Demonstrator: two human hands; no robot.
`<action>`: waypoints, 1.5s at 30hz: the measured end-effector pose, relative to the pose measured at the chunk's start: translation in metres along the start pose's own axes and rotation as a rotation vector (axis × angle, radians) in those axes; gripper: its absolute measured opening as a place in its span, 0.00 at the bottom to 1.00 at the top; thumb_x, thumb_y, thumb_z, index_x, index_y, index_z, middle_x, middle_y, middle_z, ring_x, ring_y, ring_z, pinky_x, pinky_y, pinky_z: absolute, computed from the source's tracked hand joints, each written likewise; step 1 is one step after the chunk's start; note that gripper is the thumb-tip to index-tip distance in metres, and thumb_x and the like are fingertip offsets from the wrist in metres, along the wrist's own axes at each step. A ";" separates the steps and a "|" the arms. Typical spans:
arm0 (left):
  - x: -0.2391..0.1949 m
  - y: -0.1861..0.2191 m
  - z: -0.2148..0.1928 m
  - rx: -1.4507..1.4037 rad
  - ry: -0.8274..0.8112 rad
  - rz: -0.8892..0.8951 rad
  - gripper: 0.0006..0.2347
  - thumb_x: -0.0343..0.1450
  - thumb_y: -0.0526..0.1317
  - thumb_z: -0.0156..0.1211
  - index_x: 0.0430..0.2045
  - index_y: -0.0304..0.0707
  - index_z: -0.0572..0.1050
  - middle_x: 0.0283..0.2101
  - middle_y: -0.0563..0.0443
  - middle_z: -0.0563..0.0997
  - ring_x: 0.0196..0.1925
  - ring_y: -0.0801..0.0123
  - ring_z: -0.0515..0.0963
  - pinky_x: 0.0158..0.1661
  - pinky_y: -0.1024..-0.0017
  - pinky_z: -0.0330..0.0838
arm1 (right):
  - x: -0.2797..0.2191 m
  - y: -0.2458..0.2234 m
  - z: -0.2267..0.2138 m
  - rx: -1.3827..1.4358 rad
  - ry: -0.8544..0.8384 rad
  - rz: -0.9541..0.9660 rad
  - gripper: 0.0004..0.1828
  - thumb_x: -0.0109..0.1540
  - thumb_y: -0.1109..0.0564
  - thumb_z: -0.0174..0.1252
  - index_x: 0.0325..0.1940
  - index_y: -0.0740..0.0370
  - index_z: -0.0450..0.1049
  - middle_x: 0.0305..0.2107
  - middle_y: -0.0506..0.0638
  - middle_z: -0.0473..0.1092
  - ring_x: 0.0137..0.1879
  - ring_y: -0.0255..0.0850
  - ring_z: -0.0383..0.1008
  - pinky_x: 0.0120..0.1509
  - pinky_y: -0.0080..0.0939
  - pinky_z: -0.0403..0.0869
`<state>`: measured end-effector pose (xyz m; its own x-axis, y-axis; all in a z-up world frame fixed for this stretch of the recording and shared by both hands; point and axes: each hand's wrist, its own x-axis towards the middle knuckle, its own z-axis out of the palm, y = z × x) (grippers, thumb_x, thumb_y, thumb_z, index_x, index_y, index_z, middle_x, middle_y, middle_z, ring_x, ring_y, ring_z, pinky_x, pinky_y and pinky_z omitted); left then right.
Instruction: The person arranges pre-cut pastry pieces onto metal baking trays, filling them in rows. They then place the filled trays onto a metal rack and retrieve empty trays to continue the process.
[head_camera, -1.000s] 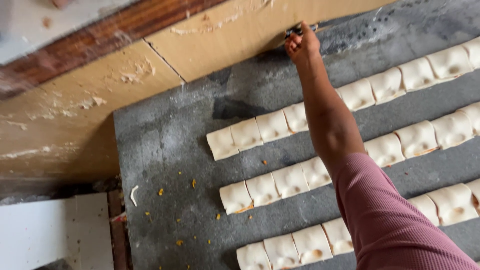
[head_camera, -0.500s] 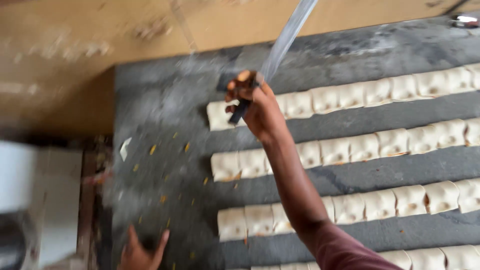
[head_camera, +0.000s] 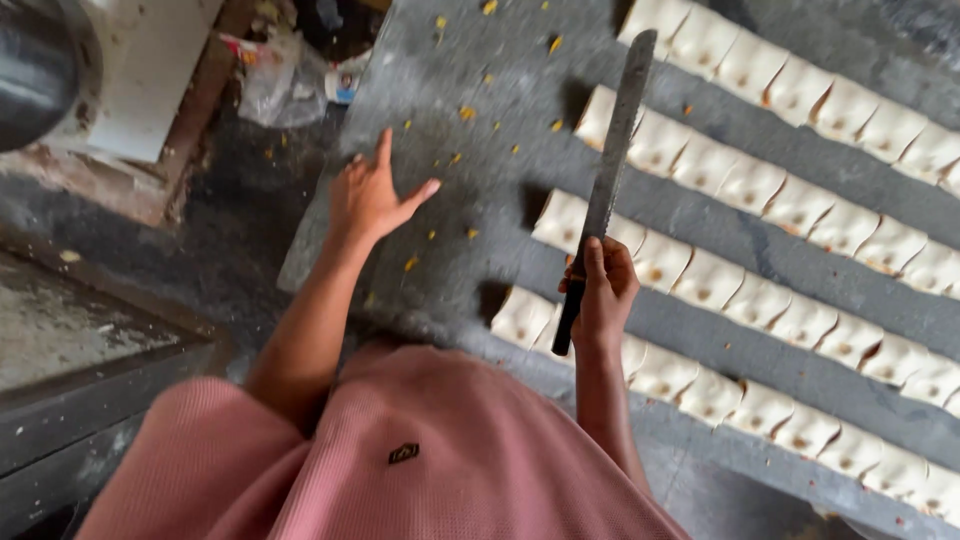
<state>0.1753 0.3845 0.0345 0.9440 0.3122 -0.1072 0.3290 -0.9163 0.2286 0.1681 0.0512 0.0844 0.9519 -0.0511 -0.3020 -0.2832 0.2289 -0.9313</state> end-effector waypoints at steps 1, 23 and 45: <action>0.001 -0.002 -0.002 0.014 -0.095 -0.028 0.48 0.65 0.75 0.53 0.73 0.38 0.55 0.42 0.30 0.81 0.41 0.45 0.83 0.37 0.54 0.78 | -0.007 0.007 0.002 -0.050 0.029 0.019 0.11 0.69 0.53 0.58 0.43 0.65 0.72 0.26 0.47 0.71 0.27 0.33 0.69 0.28 0.36 0.71; 0.041 -0.199 -0.074 -0.701 -0.483 0.450 0.30 0.70 0.55 0.63 0.65 0.37 0.67 0.51 0.37 0.82 0.51 0.53 0.84 0.50 0.61 0.78 | -0.145 0.187 0.210 -1.205 0.516 -0.374 0.18 0.66 0.60 0.55 0.60 0.66 0.71 0.42 0.63 0.73 0.39 0.57 0.74 0.43 0.54 0.73; 0.023 -0.184 0.015 -0.362 -0.426 0.138 0.47 0.64 0.60 0.70 0.73 0.43 0.48 0.56 0.39 0.79 0.57 0.46 0.78 0.52 0.55 0.73 | 0.051 0.125 0.153 -1.372 0.533 -0.490 0.15 0.62 0.63 0.55 0.53 0.65 0.72 0.42 0.64 0.70 0.47 0.65 0.72 0.48 0.61 0.72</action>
<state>0.1364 0.5568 -0.0250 0.9092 -0.0019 -0.4164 0.2623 -0.7739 0.5764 0.1990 0.2265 -0.0166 0.9144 -0.2484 0.3196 -0.1370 -0.9329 -0.3331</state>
